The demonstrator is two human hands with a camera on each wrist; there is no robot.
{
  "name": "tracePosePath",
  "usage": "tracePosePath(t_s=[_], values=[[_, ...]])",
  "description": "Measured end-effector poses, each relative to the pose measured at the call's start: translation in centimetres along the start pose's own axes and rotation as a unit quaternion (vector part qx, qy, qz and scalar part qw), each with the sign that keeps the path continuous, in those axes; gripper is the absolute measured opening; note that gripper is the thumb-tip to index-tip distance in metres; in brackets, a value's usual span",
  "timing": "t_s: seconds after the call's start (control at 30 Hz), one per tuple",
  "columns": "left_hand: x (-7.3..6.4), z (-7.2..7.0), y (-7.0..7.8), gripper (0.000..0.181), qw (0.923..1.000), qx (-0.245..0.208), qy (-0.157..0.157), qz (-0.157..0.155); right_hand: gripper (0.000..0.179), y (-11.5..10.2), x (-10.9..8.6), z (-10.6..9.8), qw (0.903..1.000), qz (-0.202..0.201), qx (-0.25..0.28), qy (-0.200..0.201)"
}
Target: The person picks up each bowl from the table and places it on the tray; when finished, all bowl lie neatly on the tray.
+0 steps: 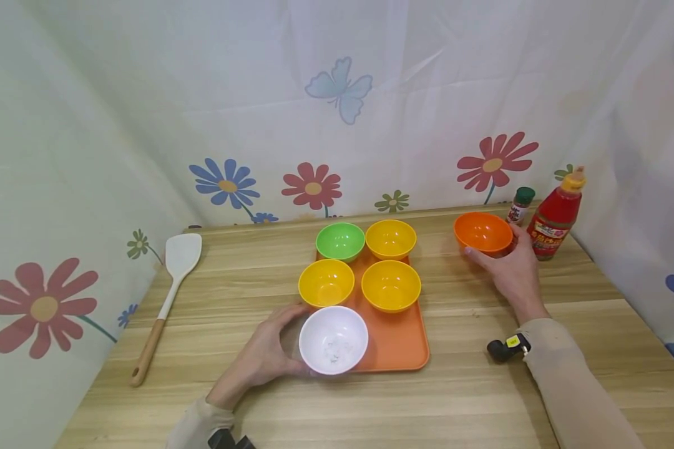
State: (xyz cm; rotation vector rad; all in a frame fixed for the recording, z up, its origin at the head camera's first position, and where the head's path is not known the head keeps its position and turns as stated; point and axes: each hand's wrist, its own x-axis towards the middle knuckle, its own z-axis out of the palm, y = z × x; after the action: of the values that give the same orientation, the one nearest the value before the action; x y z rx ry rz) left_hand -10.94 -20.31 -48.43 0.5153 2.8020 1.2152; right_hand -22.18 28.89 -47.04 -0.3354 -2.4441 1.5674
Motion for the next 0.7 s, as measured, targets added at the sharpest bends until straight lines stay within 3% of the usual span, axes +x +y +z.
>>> tracePosePath(t_s=[0.33,0.7], values=[[0.1,0.0,-0.1,0.119,1.0000,0.006,0.005,0.006,0.109,-3.3,-1.5,-0.1,0.9994,-0.021,0.001,-0.029],[-0.1,0.0,-0.1,0.119,1.0000,0.003,0.004,0.005,0.100,-5.0,-4.6,0.4,0.9924,-0.114,0.019,-0.043]])
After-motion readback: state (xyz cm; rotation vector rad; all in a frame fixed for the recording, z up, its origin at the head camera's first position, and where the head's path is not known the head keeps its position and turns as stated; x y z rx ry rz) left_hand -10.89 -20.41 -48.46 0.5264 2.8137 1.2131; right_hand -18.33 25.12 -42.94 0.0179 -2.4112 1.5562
